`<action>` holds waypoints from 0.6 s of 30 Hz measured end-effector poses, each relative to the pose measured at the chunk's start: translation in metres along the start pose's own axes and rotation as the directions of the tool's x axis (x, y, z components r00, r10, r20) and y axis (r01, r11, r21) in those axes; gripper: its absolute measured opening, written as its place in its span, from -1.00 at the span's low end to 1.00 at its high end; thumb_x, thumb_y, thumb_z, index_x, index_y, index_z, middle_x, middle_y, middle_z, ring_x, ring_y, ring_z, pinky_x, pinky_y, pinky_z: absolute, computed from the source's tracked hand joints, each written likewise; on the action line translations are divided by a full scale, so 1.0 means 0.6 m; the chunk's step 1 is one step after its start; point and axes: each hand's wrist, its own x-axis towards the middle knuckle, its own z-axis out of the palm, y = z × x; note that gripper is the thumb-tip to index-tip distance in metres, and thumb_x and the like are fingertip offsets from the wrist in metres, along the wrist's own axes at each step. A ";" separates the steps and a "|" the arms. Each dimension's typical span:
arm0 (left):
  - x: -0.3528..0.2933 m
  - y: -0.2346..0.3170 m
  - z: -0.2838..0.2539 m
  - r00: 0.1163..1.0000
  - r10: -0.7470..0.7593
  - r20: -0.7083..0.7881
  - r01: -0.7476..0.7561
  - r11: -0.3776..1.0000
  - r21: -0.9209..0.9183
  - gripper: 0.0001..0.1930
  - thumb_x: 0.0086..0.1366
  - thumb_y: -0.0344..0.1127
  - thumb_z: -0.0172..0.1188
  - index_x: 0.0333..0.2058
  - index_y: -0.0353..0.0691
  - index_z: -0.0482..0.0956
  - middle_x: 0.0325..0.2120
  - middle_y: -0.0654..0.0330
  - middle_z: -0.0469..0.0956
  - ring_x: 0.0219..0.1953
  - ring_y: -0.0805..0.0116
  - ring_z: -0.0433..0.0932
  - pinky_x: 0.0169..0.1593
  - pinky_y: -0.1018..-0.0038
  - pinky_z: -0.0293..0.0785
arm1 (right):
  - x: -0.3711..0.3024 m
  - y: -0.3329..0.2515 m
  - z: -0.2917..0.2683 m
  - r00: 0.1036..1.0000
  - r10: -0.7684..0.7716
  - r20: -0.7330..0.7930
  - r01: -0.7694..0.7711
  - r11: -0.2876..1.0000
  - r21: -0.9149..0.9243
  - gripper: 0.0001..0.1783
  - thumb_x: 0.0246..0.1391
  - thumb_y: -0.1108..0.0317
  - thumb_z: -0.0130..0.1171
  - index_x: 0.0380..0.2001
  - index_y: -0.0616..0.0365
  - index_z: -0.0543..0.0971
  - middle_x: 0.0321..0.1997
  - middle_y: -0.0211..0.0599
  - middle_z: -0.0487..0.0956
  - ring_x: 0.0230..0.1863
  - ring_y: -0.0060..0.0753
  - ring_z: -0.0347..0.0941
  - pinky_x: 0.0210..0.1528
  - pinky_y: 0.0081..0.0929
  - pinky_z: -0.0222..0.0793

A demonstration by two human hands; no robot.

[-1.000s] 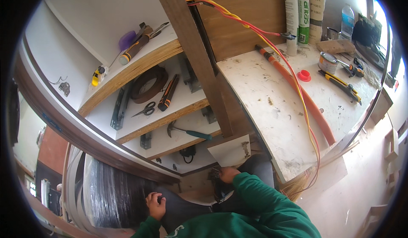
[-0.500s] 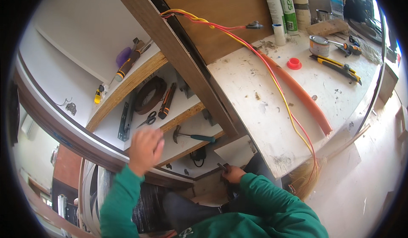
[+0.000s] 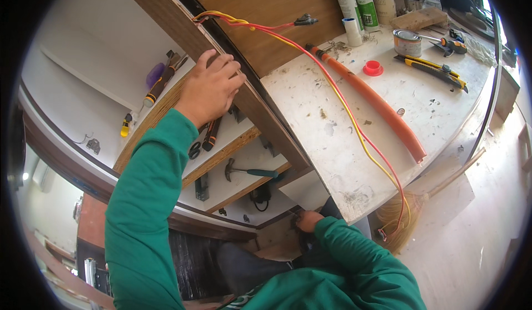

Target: The person uses a hammer to tap a wooden trim piece into place along the edge of a cabinet, then repeatedly presses and adjusts the trim with their hands to secure it. They continue tapping and pressing the trim along the cabinet edge throughout the clip.

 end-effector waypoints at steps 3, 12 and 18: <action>0.003 -0.015 -0.004 0.997 0.031 -0.065 -0.036 0.997 -0.071 -0.71 0.30 -0.18 0.26 -0.02 0.01 0.64 0.06 0.35 0.54 0.36 0.33 0.32 0.52 0.12 -0.06 | -0.003 -0.003 -0.002 1.000 -0.002 -0.006 0.002 1.000 0.014 -0.51 0.20 0.07 0.13 -0.01 0.26 0.61 0.00 0.16 0.66 0.08 0.22 0.58 0.16 -0.01 0.48; 0.025 -0.047 -0.032 0.999 -0.043 0.017 0.043 0.999 -0.010 -0.78 0.28 -0.29 0.25 -0.10 0.03 0.68 -0.03 0.38 0.58 0.35 0.32 0.35 0.54 0.05 -0.15 | -0.008 -0.010 -0.010 0.999 -0.033 0.020 0.033 0.999 0.018 -0.49 0.18 0.04 0.14 0.00 0.24 0.61 0.01 0.11 0.67 0.09 0.19 0.58 0.18 -0.01 0.47; 0.034 -0.045 -0.025 0.999 -0.025 0.045 0.031 0.991 -0.130 -0.81 0.24 -0.37 0.25 -0.17 0.01 0.70 -0.07 0.37 0.59 0.35 0.30 0.36 0.55 0.03 -0.15 | 0.002 -0.002 0.000 1.000 -0.006 0.004 0.006 1.000 0.010 -0.52 0.13 0.03 0.17 -0.08 0.21 0.65 -0.03 0.11 0.67 0.05 0.19 0.59 0.16 0.00 0.48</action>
